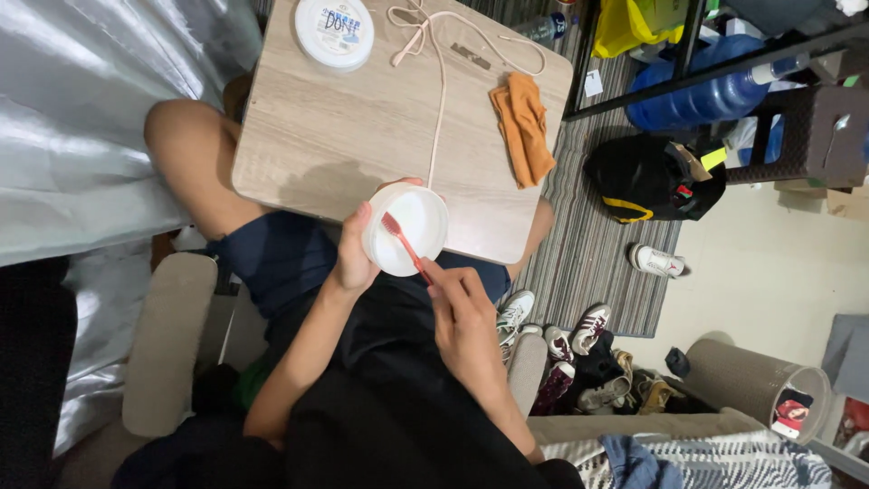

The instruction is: Applying dye or a cleaning solution to a shoelace using a small brush

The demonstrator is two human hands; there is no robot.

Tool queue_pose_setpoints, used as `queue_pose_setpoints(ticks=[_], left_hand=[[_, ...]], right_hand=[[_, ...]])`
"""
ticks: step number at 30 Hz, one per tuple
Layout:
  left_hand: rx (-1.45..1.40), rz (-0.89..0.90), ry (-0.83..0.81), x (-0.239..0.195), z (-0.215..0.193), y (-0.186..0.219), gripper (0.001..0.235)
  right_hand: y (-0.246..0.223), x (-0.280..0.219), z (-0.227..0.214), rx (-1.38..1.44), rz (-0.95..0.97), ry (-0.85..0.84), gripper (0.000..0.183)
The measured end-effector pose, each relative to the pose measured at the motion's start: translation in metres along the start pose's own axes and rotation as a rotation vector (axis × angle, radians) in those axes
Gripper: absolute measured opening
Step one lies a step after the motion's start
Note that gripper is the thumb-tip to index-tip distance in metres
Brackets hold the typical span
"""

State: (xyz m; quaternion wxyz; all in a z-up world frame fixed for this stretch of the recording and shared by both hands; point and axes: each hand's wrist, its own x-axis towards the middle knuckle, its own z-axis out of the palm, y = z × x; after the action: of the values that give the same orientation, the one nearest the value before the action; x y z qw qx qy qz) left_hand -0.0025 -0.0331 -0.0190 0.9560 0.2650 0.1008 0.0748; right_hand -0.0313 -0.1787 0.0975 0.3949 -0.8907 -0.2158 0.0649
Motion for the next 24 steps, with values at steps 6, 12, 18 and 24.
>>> queue_pose_setpoints(ticks=[6,12,18,24], left_hand=[[-0.076,-0.001,0.104,-0.001,0.005,0.006,0.058],[-0.107,0.008,0.116,-0.001,0.011,0.006,0.056],[-0.105,0.007,0.137,0.001,0.011,0.011,0.057],[-0.083,0.009,0.150,-0.001,0.009,0.012,0.056]], right_hand=[[0.006,0.000,-0.005,-0.015,-0.010,0.039,0.031],[0.002,0.003,-0.005,-0.057,-0.003,0.033,0.030],[0.004,0.003,-0.007,-0.030,-0.006,0.033,0.032],[0.007,-0.002,-0.005,-0.073,-0.001,0.006,0.034]])
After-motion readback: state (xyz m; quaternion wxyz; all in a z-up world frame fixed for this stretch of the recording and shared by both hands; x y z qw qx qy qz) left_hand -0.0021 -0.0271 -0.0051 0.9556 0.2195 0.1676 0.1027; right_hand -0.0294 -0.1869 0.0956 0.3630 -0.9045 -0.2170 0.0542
